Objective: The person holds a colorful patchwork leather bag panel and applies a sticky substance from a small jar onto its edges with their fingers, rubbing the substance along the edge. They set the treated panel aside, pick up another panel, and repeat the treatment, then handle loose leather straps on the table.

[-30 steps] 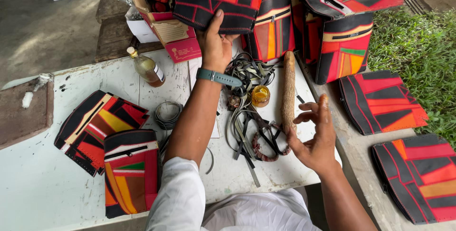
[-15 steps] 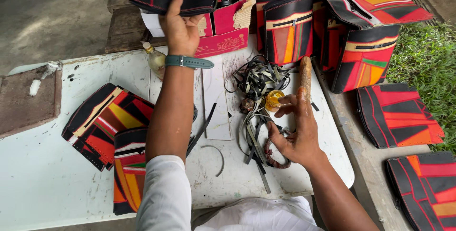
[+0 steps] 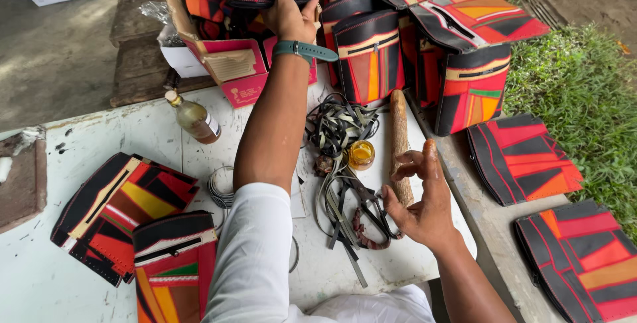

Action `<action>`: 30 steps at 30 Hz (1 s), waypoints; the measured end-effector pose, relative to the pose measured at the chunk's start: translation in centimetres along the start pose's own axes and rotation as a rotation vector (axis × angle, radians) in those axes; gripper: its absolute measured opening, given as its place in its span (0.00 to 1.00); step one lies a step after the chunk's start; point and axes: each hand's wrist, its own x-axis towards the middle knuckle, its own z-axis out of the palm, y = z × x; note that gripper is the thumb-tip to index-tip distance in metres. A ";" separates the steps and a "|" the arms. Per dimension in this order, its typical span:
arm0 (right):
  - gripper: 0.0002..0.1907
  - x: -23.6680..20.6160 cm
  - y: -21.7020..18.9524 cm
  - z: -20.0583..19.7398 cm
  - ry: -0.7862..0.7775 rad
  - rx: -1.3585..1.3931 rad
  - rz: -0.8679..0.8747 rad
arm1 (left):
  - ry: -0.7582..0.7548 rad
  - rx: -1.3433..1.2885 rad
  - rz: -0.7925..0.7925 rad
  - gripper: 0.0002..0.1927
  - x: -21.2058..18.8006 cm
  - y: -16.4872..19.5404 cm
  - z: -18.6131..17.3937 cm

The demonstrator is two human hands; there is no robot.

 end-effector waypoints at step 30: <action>0.54 -4.7 1.1 -2.4 0.008 0.055 0.010 | -0.385 0.803 -0.179 0.25 -9.9 -5.4 -5.9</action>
